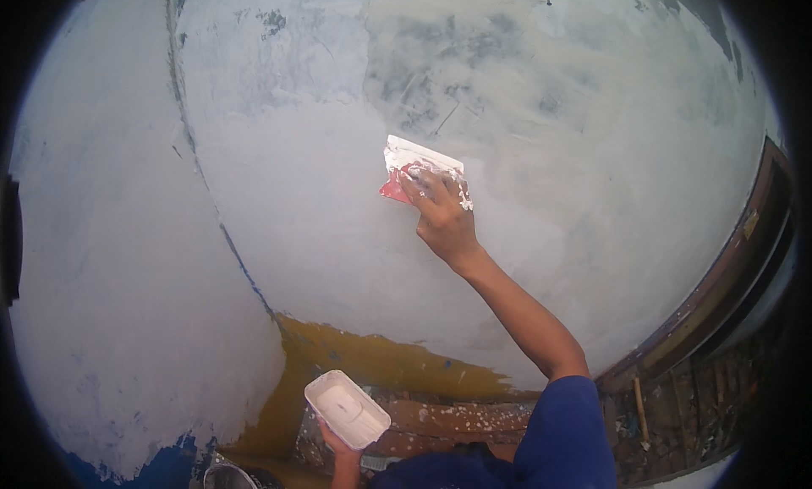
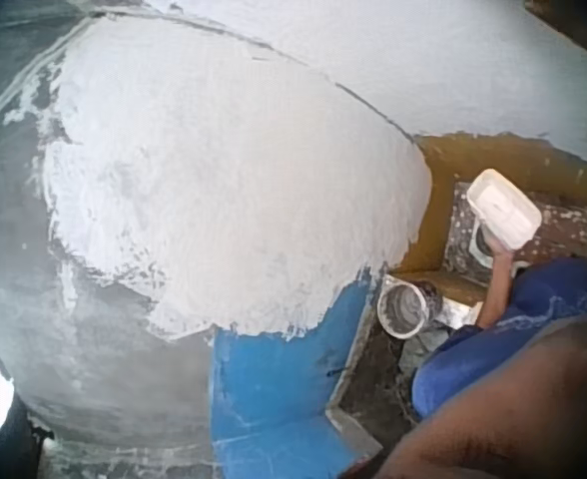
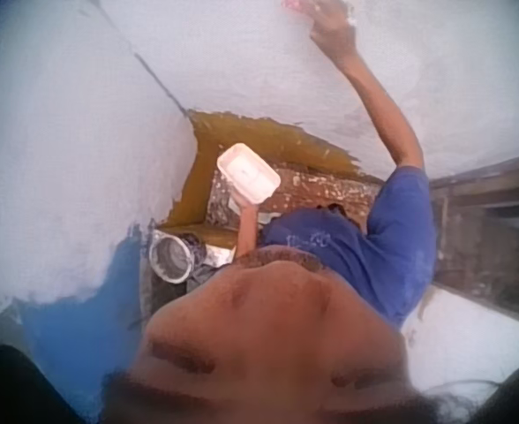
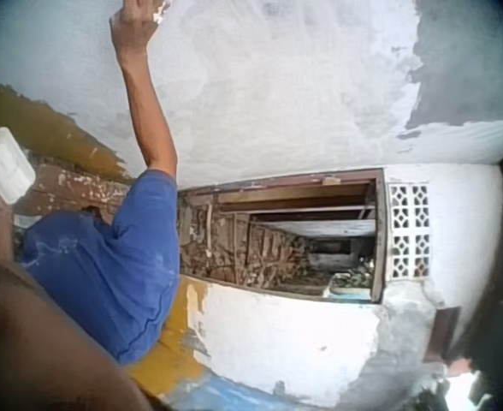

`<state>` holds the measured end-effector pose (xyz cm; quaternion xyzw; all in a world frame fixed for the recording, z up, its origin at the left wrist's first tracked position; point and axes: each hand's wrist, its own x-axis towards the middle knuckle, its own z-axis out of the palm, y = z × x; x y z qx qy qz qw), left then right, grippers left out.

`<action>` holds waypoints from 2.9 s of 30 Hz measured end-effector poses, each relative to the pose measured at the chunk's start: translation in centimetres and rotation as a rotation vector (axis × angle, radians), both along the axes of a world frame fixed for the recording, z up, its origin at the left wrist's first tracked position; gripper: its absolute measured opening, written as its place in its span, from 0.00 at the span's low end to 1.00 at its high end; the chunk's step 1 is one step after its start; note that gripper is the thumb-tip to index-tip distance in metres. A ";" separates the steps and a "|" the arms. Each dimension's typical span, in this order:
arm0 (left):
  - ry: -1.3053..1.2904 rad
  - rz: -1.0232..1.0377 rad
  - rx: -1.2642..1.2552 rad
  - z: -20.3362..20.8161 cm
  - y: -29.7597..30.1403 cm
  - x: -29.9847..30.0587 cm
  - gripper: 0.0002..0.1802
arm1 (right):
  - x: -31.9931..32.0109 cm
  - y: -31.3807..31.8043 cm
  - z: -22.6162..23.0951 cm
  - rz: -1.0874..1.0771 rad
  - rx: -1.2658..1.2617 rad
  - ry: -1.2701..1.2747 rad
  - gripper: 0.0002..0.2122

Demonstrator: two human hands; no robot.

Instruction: The person applies white putty to a wall using a spatula and then picks up more putty from a tray.

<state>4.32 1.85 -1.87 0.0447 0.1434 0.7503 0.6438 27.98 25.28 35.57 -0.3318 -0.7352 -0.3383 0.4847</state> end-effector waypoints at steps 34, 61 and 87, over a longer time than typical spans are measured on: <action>-0.059 -0.037 -0.014 1.9 -0.8 1.1 0.39 | 2.4 0.8 -2.5 -0.054 -0.115 -0.043 0.29; 0.062 0.010 -0.034 0.2 0.4 0.6 0.37 | 12.3 0.7 8.1 -0.173 0.286 0.288 0.30; 0.078 -0.080 -0.002 0.8 0.2 2.5 0.38 | 20.6 -6.5 14.3 -0.228 0.448 0.166 0.22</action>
